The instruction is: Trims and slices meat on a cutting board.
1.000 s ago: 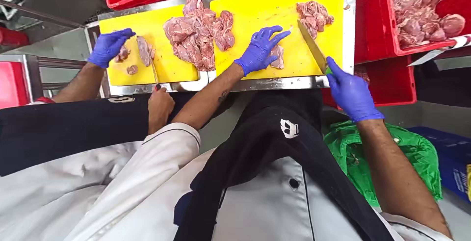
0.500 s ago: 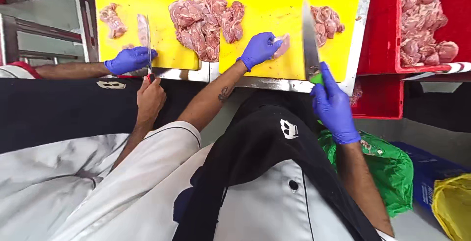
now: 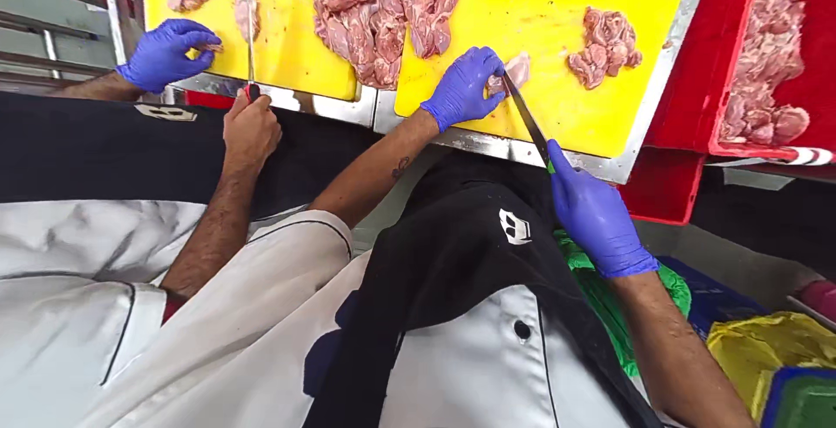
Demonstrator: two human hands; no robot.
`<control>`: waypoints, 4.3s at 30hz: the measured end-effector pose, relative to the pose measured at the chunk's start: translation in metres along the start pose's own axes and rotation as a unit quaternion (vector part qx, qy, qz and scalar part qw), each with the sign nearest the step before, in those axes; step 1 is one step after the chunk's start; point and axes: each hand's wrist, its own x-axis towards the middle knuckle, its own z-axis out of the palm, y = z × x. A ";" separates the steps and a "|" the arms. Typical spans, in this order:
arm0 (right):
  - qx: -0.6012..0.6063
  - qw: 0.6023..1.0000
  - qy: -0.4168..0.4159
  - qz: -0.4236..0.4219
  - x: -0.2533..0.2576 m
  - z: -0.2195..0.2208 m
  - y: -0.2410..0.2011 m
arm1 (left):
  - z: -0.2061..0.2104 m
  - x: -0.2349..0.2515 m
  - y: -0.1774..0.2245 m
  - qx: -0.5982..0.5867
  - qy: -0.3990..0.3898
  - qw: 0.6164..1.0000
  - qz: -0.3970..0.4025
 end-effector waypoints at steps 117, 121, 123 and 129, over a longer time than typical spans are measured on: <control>0.314 0.935 0.104 0.131 0.024 0.030 0.040 | -0.016 0.010 0.007 -0.052 0.019 0.956 -0.288; 0.135 0.986 0.095 0.026 0.025 -0.003 0.003 | -0.017 0.010 0.005 -0.051 0.010 0.960 -0.275; 0.061 0.997 0.034 0.016 0.053 -0.016 -0.023 | -0.019 0.007 0.007 -0.057 0.021 0.962 -0.268; 0.105 0.990 0.095 -0.015 0.159 -0.011 -0.059 | -0.019 0.011 0.006 -0.045 0.003 0.963 -0.268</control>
